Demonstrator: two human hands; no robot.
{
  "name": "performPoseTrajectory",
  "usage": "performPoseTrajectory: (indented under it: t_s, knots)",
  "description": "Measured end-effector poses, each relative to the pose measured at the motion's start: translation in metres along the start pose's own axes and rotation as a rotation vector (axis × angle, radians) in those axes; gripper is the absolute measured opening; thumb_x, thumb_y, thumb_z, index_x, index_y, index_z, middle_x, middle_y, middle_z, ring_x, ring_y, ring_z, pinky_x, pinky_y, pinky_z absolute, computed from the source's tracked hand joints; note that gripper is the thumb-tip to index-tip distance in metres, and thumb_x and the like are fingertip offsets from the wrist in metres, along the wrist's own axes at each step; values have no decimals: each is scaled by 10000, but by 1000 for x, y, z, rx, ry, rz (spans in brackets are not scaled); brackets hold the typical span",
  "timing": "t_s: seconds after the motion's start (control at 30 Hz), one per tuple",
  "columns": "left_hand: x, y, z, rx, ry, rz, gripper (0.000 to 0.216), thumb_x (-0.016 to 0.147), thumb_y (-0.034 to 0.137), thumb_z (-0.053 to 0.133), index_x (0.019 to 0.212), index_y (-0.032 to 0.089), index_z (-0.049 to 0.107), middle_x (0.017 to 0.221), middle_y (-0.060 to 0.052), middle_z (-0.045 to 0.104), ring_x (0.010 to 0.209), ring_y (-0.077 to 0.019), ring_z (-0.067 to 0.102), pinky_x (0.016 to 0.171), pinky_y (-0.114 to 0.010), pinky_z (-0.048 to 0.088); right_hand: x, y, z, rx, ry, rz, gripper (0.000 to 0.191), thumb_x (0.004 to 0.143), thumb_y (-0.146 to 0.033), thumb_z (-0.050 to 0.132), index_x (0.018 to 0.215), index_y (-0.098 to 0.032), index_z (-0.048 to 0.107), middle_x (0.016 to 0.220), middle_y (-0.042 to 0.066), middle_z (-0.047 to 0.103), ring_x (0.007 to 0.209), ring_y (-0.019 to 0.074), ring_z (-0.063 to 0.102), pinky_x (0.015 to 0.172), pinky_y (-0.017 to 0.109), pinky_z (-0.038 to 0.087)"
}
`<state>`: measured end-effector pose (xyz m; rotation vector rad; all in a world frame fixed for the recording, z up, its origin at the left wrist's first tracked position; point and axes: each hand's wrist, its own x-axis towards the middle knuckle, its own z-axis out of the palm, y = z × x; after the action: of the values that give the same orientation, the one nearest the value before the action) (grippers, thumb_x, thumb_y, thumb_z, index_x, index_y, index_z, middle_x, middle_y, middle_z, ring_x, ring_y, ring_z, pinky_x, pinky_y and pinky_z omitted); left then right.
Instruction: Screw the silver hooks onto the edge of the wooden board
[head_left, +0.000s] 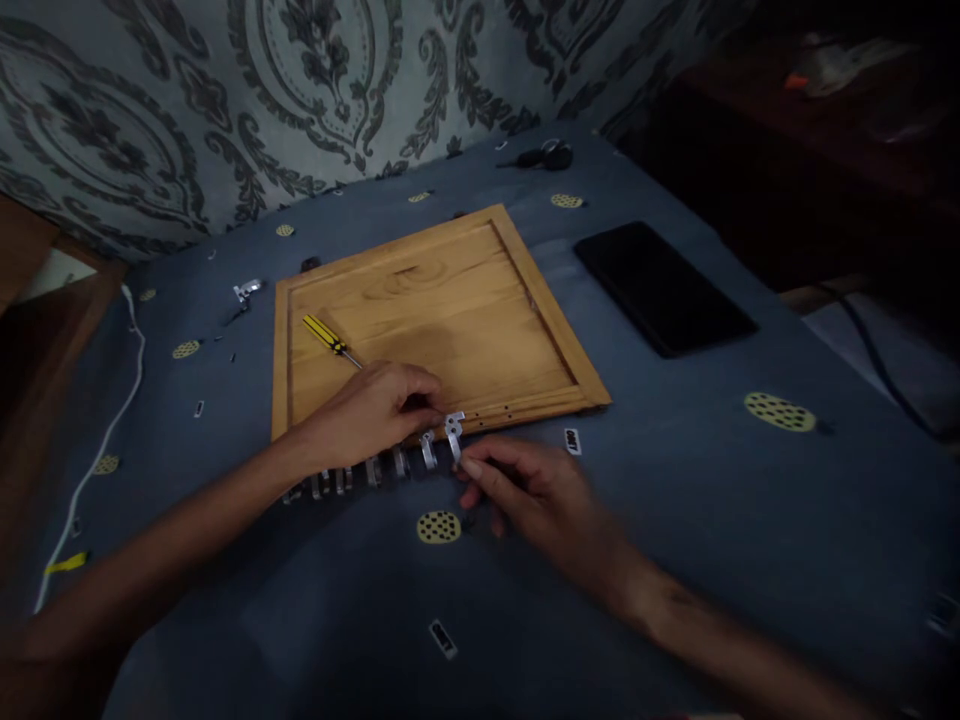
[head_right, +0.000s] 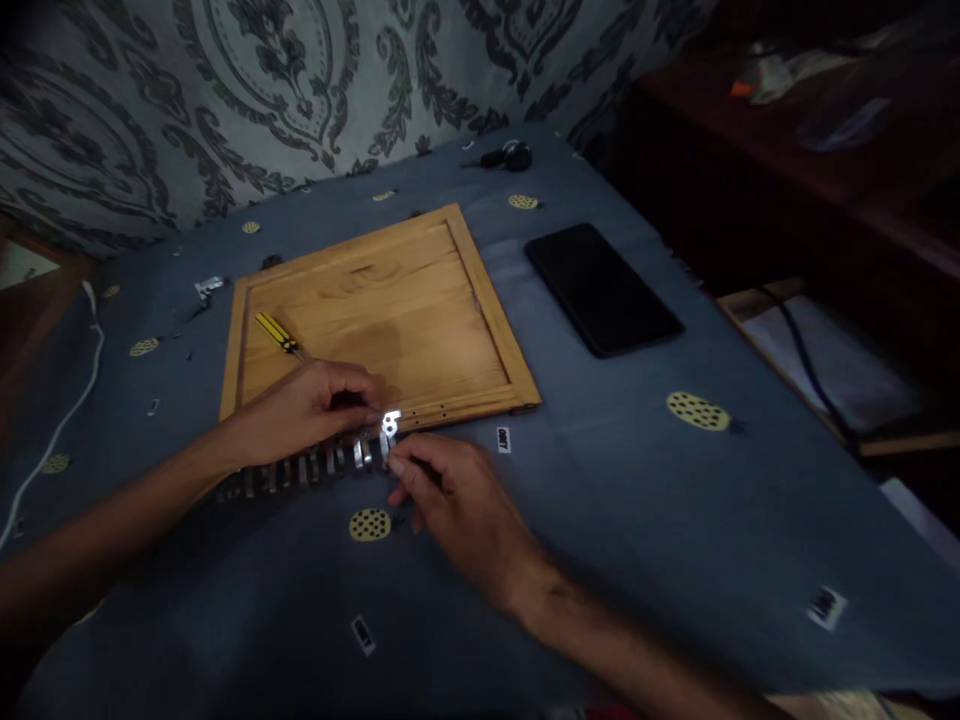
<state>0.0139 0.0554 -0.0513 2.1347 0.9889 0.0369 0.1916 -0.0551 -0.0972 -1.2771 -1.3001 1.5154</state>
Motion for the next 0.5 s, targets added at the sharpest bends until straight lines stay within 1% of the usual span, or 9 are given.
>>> performPoseTrajectory:
  t_s: [0.2, 0.5]
  knots:
    - [1, 1, 0, 9, -5, -9, 129, 866, 141, 617, 756, 140, 683, 707, 17, 646, 659, -100, 567, 630, -231, 378, -1, 2, 1, -1, -3, -36, 241, 940, -337, 540, 789, -188, 653, 675, -3, 658, 446, 83, 522, 450, 211, 433]
    - [1, 0, -1, 14, -16, -8, 133, 872, 156, 608, 762, 142, 682, 719, 15, 659, 666, -102, 584, 632, -237, 387, -1, 0, 0, -7, -16, -24, 237, 943, -325, 524, 784, -191, 637, 676, -7, 648, 427, 77, 511, 428, 202, 414]
